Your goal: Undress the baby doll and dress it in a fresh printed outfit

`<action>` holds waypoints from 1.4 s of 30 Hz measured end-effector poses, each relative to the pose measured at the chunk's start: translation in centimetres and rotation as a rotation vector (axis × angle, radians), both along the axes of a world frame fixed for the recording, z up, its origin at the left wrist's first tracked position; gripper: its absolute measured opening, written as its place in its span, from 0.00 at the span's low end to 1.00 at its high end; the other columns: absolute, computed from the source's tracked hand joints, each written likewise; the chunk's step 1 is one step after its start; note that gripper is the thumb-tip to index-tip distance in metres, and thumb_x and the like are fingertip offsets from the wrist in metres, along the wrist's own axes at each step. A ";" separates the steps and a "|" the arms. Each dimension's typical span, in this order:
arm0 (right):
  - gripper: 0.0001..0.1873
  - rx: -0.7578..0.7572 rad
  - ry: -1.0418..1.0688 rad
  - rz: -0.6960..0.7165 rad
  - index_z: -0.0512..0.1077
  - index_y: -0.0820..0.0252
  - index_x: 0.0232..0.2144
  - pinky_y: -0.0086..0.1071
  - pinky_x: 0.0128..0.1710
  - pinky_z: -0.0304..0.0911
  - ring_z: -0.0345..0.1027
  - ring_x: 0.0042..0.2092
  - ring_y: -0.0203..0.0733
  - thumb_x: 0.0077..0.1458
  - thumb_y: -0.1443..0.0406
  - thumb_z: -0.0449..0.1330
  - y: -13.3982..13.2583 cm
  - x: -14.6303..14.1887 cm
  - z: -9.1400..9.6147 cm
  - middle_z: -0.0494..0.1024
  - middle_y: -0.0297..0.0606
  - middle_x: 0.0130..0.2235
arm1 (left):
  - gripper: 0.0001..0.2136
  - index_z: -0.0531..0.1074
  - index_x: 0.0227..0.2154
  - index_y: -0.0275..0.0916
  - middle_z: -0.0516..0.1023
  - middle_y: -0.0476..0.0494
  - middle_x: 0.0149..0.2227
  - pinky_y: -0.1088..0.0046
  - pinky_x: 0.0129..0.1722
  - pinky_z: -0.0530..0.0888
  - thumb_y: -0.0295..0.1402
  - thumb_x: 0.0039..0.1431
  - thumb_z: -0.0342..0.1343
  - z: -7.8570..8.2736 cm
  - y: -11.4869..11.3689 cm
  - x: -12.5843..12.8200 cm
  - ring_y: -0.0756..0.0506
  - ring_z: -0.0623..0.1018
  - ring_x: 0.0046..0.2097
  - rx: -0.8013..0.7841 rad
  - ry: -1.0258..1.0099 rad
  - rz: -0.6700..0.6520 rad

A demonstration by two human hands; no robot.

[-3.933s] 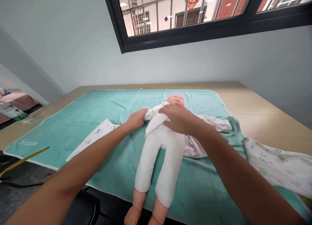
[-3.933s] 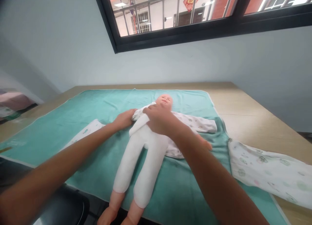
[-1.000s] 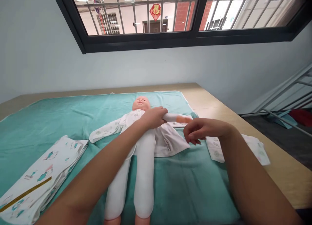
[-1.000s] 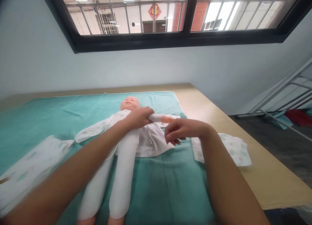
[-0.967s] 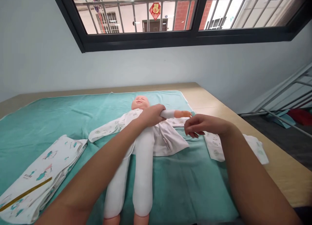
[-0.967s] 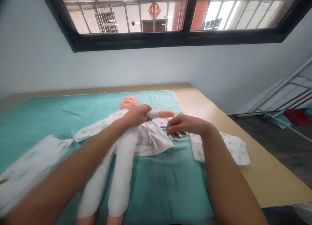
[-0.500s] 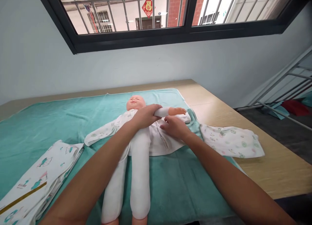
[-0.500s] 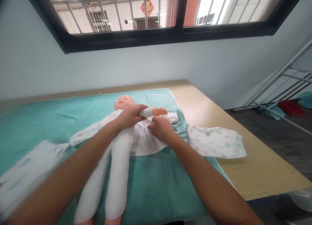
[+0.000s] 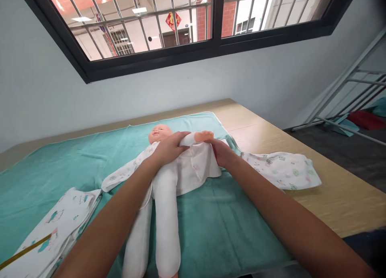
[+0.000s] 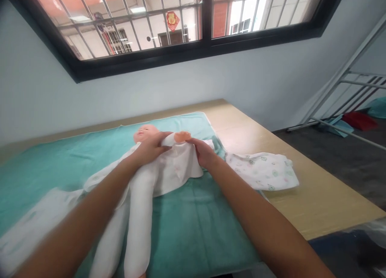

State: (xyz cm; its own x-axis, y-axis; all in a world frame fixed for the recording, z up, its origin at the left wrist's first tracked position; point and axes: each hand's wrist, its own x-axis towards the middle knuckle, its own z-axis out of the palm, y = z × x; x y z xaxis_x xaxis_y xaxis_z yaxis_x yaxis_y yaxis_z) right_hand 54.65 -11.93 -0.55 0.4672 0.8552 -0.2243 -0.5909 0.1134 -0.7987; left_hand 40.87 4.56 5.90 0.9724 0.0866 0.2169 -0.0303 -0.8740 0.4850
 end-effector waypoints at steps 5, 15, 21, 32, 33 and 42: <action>0.14 0.118 -0.039 -0.065 0.64 0.58 0.23 0.28 0.26 0.59 0.63 0.26 0.35 0.43 0.64 0.68 -1.3 2.0 0.8 0.69 0.29 0.23 | 0.16 0.69 0.52 0.46 0.77 0.46 0.48 0.66 0.44 0.71 0.34 0.61 0.51 -0.3 -0.7 0.4 0.42 0.75 0.49 0.255 0.056 0.079; 0.19 0.116 -0.187 -0.176 0.57 0.56 0.26 0.28 0.25 0.53 0.56 0.26 0.34 0.42 0.67 0.67 -3.5 3.0 3.2 0.59 0.27 0.25 | 0.09 0.70 0.41 0.39 0.74 0.39 0.40 0.66 0.32 0.66 0.29 0.62 0.45 -0.5 -1.4 1.2 0.40 0.73 0.39 0.739 0.169 0.151; 0.20 0.074 -0.310 -0.203 0.54 0.55 0.27 0.29 0.25 0.52 0.54 0.26 0.35 0.40 0.63 0.64 -3.7 2.4 4.2 0.56 0.28 0.25 | 0.13 0.71 0.42 0.35 0.74 0.32 0.41 0.60 0.37 0.68 0.22 0.59 0.45 -0.1 -2.7 1.4 0.36 0.72 0.44 0.840 0.261 0.217; 0.20 0.146 -0.290 -0.197 0.54 0.55 0.27 0.28 0.24 0.49 0.52 0.26 0.34 0.40 0.65 0.65 -3.9 1.9 4.7 0.55 0.28 0.25 | 0.13 0.73 0.45 0.30 0.72 0.27 0.42 0.53 0.41 0.67 0.25 0.59 0.51 0.7 -3.9 1.9 0.32 0.70 0.44 0.885 0.425 0.302; 0.20 0.130 -0.308 -0.202 0.54 0.55 0.27 0.28 0.24 0.49 0.52 0.26 0.34 0.40 0.64 0.65 -3.9 1.9 4.8 0.55 0.28 0.26 | 0.13 0.73 0.46 0.30 0.72 0.27 0.42 0.53 0.41 0.67 0.26 0.59 0.53 0.7 -4.0 2.0 0.32 0.70 0.44 0.897 0.440 0.315; 0.19 0.148 -0.292 -0.121 0.56 0.54 0.29 0.27 0.23 0.52 0.55 0.25 0.34 0.41 0.63 0.66 -3.4 0.0 5.4 0.58 0.28 0.26 | 0.11 0.73 0.43 0.31 0.74 0.28 0.42 0.58 0.41 0.70 0.26 0.57 0.53 -0.6 -3.5 3.3 0.33 0.73 0.45 0.785 0.392 0.293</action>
